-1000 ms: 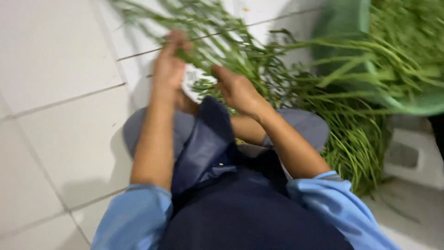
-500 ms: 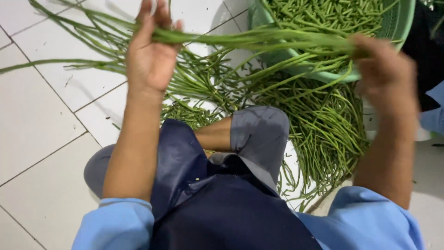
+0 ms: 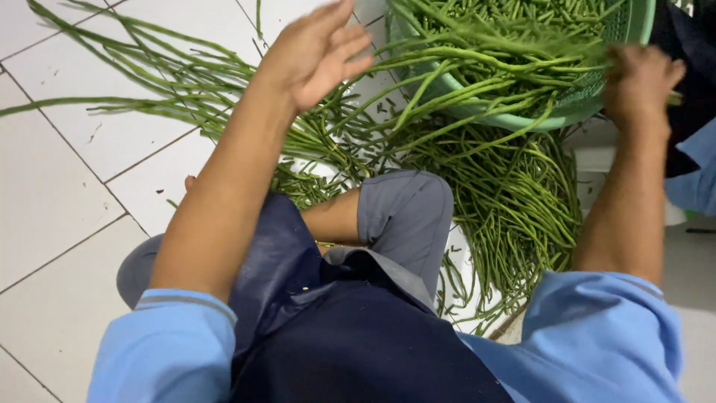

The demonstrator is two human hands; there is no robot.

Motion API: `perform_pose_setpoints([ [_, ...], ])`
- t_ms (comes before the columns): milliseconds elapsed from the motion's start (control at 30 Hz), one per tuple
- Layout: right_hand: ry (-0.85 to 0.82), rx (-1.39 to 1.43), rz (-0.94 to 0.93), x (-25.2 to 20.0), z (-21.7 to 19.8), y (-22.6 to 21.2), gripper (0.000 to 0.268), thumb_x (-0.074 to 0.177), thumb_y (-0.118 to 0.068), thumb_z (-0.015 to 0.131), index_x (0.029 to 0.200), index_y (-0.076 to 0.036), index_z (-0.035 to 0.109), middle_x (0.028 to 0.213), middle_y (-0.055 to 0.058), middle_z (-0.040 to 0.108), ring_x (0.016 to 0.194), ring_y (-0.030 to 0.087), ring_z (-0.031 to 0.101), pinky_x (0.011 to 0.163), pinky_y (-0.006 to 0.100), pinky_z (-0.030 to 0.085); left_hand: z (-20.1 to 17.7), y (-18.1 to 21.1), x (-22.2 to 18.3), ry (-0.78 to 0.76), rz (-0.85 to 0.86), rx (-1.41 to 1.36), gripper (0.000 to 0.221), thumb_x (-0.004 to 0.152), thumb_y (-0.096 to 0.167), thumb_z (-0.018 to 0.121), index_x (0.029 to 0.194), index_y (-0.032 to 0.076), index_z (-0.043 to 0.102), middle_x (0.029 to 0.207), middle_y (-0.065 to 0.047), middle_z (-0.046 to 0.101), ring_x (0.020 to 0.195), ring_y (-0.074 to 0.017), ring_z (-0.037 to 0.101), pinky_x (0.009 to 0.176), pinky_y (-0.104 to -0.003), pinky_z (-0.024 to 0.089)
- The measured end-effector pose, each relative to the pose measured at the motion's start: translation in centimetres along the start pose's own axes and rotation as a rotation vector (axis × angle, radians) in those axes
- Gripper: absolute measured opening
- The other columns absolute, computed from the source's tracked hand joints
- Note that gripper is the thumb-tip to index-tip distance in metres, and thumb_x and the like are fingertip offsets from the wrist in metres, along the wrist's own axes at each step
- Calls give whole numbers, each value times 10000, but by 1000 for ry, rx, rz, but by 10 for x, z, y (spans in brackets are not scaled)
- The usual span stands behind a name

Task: Breaking long green beans into smaller segments by hand and collecting them in a plastic basket.

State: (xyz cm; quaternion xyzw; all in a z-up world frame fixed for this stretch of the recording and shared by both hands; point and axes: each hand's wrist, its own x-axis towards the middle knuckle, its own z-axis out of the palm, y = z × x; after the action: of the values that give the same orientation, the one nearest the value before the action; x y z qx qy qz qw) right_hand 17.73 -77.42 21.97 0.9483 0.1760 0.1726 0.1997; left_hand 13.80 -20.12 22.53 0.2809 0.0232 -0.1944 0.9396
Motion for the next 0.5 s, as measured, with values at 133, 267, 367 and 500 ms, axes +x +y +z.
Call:
perform_pose_setpoints([
  [133, -20, 311, 32, 18, -48, -66, 605, 758, 83, 722, 1353, 11, 638, 1279, 272, 538, 1108, 506, 482, 947, 664, 172, -12, -7, -66, 178, -14, 196, 646, 829, 191, 656, 1368, -39, 385, 1349, -302, 445, 1311, -415, 429, 1038, -495, 448],
  [267, 271, 576, -64, 37, -126, -161, 434, 921, 200, 588, 1344, 113, 550, 1275, 283, 551, 963, 397, 524, 792, 444, 425, 46, 1, -165, -132, 149, 384, 154, 944, 152, 585, 1095, 149, 615, 1224, -27, 619, 1206, -191, 583, 1012, -315, 505],
  [367, 291, 849, -63, 35, -169, -239, 331, 1123, 236, 490, 1440, 143, 506, 1028, 262, 537, 778, 284, 419, 649, 394, 369, 86, -12, -225, -377, 200, 220, 130, 1040, 123, 595, 1121, 200, 662, 1333, 45, 638, 1261, -108, 642, 1204, -288, 549],
  [500, 527, 964, -473, 51, -230, -355, 188, 958, 271, 599, 1028, 102, 644, 1293, 227, 521, 1224, 413, 467, 1129, 602, 401, 72, -27, -265, -417, 273, 86, 151, 1075, 127, 659, 1190, 218, 697, 1390, 94, 645, 1256, -65, 669, 1241, -261, 571],
])
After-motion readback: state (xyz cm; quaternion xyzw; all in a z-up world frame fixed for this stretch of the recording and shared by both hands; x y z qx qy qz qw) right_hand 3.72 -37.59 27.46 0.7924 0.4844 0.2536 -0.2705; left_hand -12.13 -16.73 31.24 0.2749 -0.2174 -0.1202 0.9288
